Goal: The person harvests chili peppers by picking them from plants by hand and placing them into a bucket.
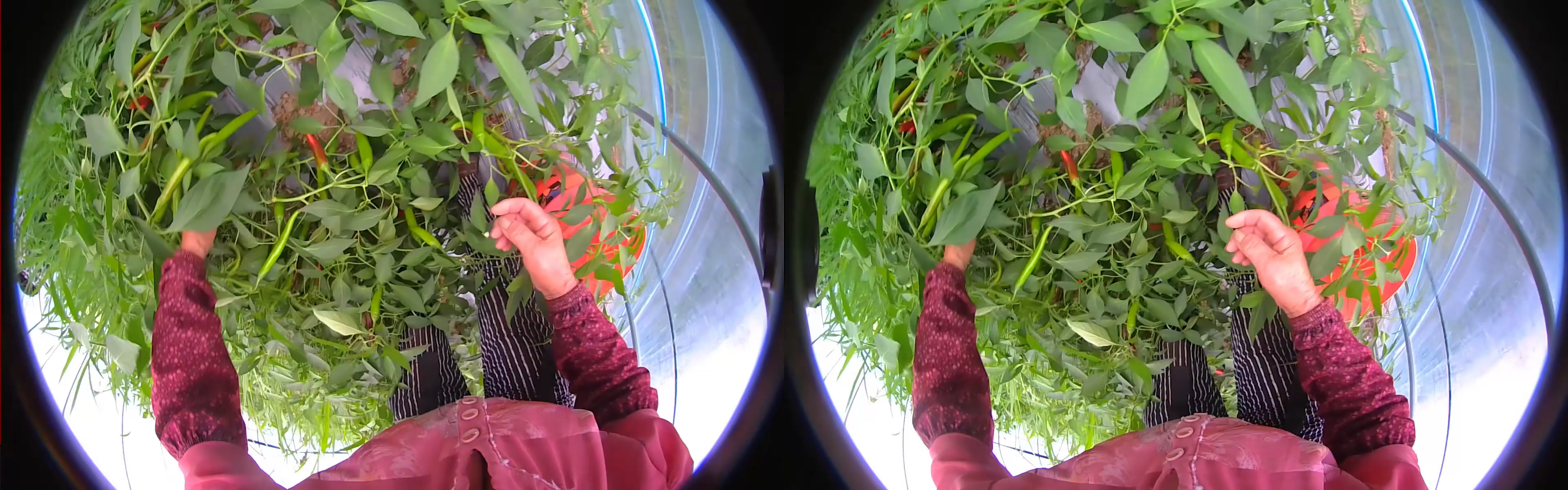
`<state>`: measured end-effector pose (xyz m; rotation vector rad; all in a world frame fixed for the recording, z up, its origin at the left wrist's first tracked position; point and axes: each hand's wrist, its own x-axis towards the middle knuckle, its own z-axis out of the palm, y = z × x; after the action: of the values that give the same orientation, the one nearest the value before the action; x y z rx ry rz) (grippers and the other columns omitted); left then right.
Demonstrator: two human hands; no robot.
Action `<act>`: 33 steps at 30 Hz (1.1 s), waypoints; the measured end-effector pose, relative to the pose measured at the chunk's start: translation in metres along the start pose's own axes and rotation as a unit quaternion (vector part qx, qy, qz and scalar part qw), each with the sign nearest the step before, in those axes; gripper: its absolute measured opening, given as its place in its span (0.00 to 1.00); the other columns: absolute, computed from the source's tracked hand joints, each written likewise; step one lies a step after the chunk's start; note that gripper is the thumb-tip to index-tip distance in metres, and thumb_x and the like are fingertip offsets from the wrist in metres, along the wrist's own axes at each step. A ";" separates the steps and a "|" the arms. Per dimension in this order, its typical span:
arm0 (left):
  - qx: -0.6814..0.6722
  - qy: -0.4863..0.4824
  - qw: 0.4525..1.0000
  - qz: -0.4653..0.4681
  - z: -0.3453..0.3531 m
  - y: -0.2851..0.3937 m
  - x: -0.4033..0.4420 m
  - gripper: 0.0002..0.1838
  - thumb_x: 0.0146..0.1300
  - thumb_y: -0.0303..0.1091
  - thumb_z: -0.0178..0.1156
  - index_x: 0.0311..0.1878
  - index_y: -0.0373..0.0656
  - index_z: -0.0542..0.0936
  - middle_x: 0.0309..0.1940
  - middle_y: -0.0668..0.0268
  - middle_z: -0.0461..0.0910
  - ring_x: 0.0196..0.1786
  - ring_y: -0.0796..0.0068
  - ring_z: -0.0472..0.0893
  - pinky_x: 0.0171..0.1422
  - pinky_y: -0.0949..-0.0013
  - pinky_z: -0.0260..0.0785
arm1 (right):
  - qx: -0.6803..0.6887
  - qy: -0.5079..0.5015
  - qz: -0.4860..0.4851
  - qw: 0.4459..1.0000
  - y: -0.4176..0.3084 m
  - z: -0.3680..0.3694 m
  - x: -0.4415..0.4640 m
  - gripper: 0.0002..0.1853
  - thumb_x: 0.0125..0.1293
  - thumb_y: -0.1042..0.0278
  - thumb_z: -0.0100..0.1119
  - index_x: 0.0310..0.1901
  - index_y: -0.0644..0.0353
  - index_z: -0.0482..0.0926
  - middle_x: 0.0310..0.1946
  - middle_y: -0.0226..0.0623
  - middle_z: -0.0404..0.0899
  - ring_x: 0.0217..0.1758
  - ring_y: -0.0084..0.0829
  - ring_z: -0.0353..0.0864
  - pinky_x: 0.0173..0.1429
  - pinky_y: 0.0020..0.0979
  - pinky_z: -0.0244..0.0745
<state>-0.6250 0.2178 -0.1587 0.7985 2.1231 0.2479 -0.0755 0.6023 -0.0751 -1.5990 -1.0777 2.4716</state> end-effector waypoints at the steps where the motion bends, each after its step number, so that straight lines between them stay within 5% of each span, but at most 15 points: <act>1: -0.027 0.006 0.999 0.016 -0.007 -0.002 -0.010 0.23 0.69 0.39 0.45 0.65 0.41 0.64 0.65 0.64 0.63 0.66 0.64 0.64 0.71 0.63 0.53 | 0.000 0.003 -0.007 1.000 0.001 0.000 -0.001 0.08 0.67 0.74 0.50 0.46 0.59 0.75 0.29 0.25 0.76 0.31 0.15 0.73 0.38 0.19 0.70; 2: -0.028 0.008 0.999 0.026 -0.009 0.016 -0.018 0.23 0.69 0.39 0.45 0.65 0.41 0.64 0.65 0.64 0.63 0.66 0.64 0.64 0.71 0.63 0.53 | 0.008 0.000 -0.009 1.000 0.001 0.000 -0.003 0.08 0.67 0.74 0.50 0.46 0.59 0.75 0.30 0.25 0.76 0.31 0.15 0.73 0.38 0.19 0.70; 5: 0.395 -0.061 0.916 0.010 -0.023 0.099 -0.053 0.20 0.69 0.34 0.42 0.62 0.39 0.66 0.62 0.59 0.67 0.62 0.63 0.67 0.69 0.63 0.55 | 0.029 -0.013 -0.016 0.999 0.003 -0.004 -0.008 0.08 0.67 0.73 0.50 0.47 0.58 0.75 0.30 0.26 0.76 0.32 0.15 0.73 0.38 0.19 0.71; 10: 0.132 0.093 0.987 -0.005 -0.036 0.165 -0.050 0.12 0.63 0.30 0.54 0.49 0.37 0.77 0.43 0.62 0.79 0.46 0.71 0.76 0.55 0.67 0.67 | 0.137 0.012 0.028 0.990 -0.005 -0.052 -0.041 0.10 0.66 0.72 0.52 0.48 0.60 0.75 0.33 0.30 0.78 0.34 0.20 0.76 0.41 0.23 0.72; 13: 0.121 -0.013 0.992 0.041 -0.025 0.225 -0.051 0.12 0.64 0.30 0.54 0.48 0.38 0.78 0.40 0.63 0.80 0.44 0.62 0.78 0.53 0.66 0.68 | 0.293 -0.034 0.041 0.955 0.000 -0.109 -0.076 0.12 0.65 0.71 0.51 0.50 0.61 0.72 0.44 0.42 0.77 0.44 0.35 0.80 0.47 0.35 0.76; 15: -0.205 -0.054 0.965 -0.153 -0.010 0.234 -0.049 0.09 0.59 0.30 0.60 0.43 0.38 0.79 0.37 0.64 0.79 0.42 0.67 0.77 0.51 0.67 0.68 | 0.359 -0.032 0.018 0.933 0.022 -0.153 -0.110 0.11 0.65 0.66 0.53 0.45 0.61 0.74 0.47 0.47 0.77 0.47 0.39 0.80 0.46 0.40 0.77; 19: -0.080 -0.186 0.954 -0.220 0.011 0.307 -0.037 0.10 0.53 0.29 0.65 0.38 0.36 0.80 0.39 0.63 0.77 0.43 0.72 0.76 0.52 0.69 0.67 | 0.405 0.122 0.083 0.902 0.126 -0.246 -0.175 0.10 0.65 0.64 0.52 0.41 0.61 0.75 0.44 0.46 0.78 0.41 0.40 0.81 0.43 0.41 0.78; 21: 0.010 -0.218 0.975 -0.032 0.031 0.303 -0.030 0.10 0.50 0.30 0.67 0.36 0.37 0.80 0.43 0.64 0.75 0.47 0.71 0.75 0.55 0.68 0.66 | 0.330 0.374 0.191 0.846 0.189 -0.279 -0.186 0.09 0.64 0.64 0.53 0.39 0.61 0.75 0.34 0.40 0.79 0.32 0.36 0.80 0.38 0.36 0.78; 24: 0.011 -0.243 0.968 -0.061 0.057 0.341 -0.025 0.11 0.48 0.29 0.67 0.36 0.36 0.81 0.48 0.61 0.73 0.51 0.67 0.74 0.57 0.65 0.66 | 0.279 0.498 0.210 0.794 0.220 -0.270 -0.176 0.08 0.62 0.65 0.55 0.36 0.60 0.74 0.24 0.32 0.76 0.24 0.29 0.76 0.31 0.28 0.74; 27: 0.096 -0.235 0.967 -0.003 0.085 0.361 -0.018 0.13 0.47 0.28 0.66 0.39 0.38 0.81 0.52 0.56 0.73 0.51 0.62 0.75 0.56 0.66 0.67 | 0.239 0.575 0.229 0.748 0.306 -0.304 -0.169 0.10 0.60 0.63 0.58 0.39 0.60 0.74 0.26 0.32 0.74 0.28 0.28 0.76 0.30 0.26 0.71; 29: 0.210 -0.176 0.954 0.123 0.104 0.411 -0.018 0.13 0.48 0.28 0.65 0.38 0.34 0.79 0.48 0.57 0.73 0.50 0.65 0.74 0.56 0.65 0.67 | 0.191 0.607 0.239 0.734 0.301 -0.297 -0.168 0.11 0.61 0.63 0.58 0.41 0.60 0.73 0.31 0.34 0.75 0.32 0.29 0.77 0.32 0.27 0.71; 31: 0.043 -0.222 0.962 0.156 0.123 0.467 -0.019 0.14 0.47 0.28 0.65 0.39 0.35 0.80 0.45 0.55 0.76 0.47 0.65 0.76 0.51 0.67 0.69 | 0.143 0.629 0.253 0.721 0.288 -0.279 -0.168 0.12 0.61 0.63 0.57 0.43 0.60 0.72 0.35 0.35 0.76 0.37 0.31 0.77 0.34 0.29 0.71; 33: -0.017 -0.285 0.928 0.239 0.151 0.533 -0.031 0.14 0.49 0.28 0.65 0.41 0.36 0.81 0.37 0.58 0.80 0.39 0.67 0.80 0.45 0.69 0.72 | 0.315 0.545 0.163 0.759 0.273 -0.269 -0.161 0.13 0.62 0.65 0.57 0.47 0.59 0.72 0.38 0.34 0.78 0.38 0.30 0.77 0.37 0.31 0.72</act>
<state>-0.2521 0.5985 -0.0040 1.1967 1.3586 0.2652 0.3135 0.4815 -0.1605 -2.4091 0.1995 1.1859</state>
